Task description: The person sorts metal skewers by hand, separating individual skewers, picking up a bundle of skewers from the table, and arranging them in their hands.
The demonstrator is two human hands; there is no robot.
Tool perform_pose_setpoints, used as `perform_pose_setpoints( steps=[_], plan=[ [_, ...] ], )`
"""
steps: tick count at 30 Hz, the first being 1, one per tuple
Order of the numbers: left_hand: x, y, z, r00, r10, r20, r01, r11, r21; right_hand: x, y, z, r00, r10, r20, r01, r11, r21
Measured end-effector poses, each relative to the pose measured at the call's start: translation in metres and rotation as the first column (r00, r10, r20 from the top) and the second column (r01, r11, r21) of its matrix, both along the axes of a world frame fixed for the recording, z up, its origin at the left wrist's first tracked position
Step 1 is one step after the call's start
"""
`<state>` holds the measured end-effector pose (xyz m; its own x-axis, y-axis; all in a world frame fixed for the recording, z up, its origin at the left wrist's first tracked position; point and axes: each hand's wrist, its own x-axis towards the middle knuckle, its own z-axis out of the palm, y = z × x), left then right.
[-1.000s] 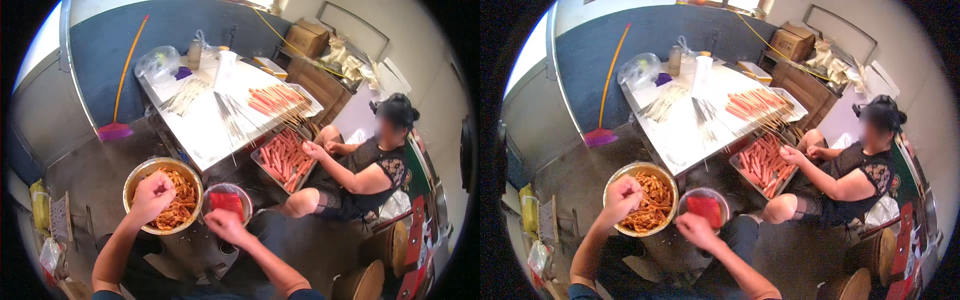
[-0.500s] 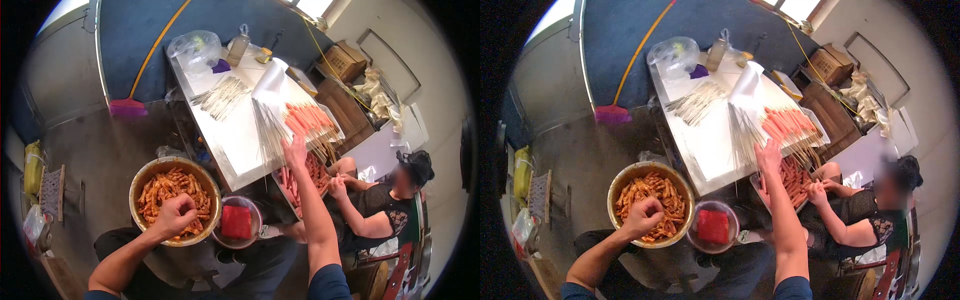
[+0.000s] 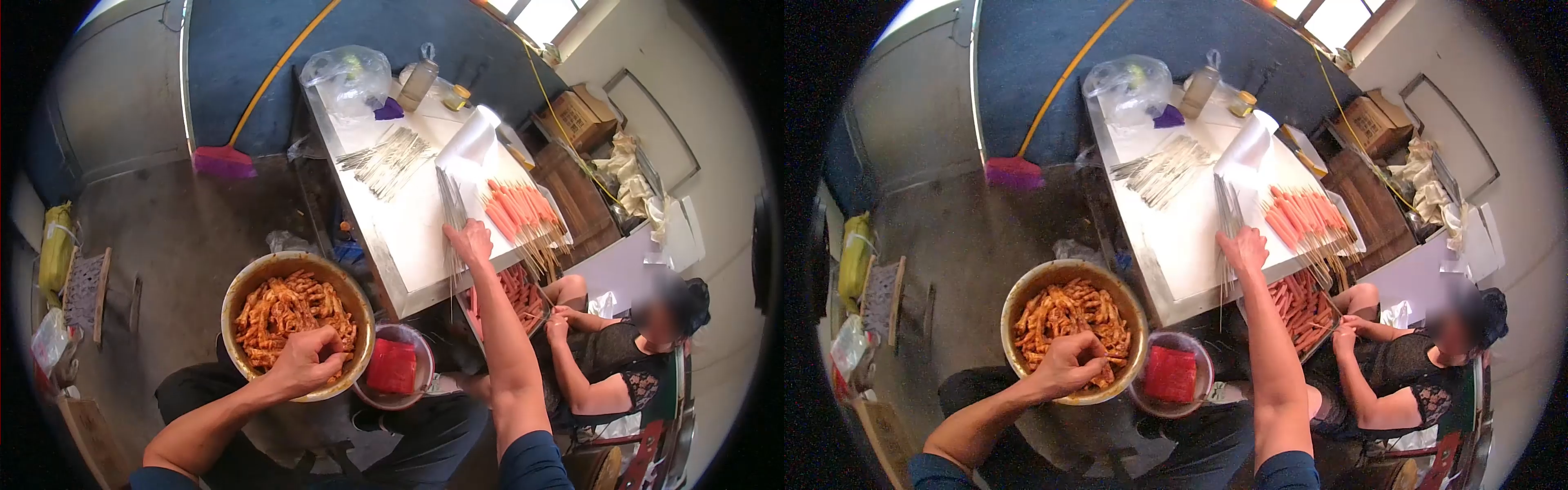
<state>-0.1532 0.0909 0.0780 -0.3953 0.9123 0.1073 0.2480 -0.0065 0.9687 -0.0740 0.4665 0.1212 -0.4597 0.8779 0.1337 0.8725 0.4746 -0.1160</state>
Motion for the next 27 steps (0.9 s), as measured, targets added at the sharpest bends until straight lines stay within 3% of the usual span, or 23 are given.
perform_pose_setpoints(
  steps=[6,12,18,19,22,27],
  plan=[
    [-0.001,-0.003,-0.003,0.992,0.023,-0.121,-0.020,0.999,0.030,0.005,0.015,-0.006,0.993,0.067,-0.098,-0.063,0.997,0.048],
    [-0.003,-0.005,0.011,0.999,0.022,0.048,-0.020,0.999,-0.038,0.007,0.016,-0.005,0.996,0.082,-0.041,-0.081,0.996,0.036],
    [-0.004,0.002,-0.007,0.998,0.044,-0.049,-0.044,0.999,-0.001,0.022,-0.030,-0.010,0.982,0.173,-0.079,-0.166,0.982,0.088],
    [-0.002,0.003,-0.002,0.996,0.011,0.083,-0.003,0.995,-0.101,0.024,-0.038,-0.010,0.975,0.198,-0.105,-0.193,0.980,0.055],
    [0.008,0.016,-0.020,0.978,-0.030,0.206,0.059,0.989,-0.137,0.029,-0.064,-0.008,0.960,0.215,-0.177,-0.222,0.975,-0.015],
    [0.040,0.081,-0.037,0.937,-0.058,0.344,0.073,0.997,-0.033,0.030,-0.108,-0.012,0.939,0.244,-0.242,-0.258,0.966,-0.027]
  ],
)
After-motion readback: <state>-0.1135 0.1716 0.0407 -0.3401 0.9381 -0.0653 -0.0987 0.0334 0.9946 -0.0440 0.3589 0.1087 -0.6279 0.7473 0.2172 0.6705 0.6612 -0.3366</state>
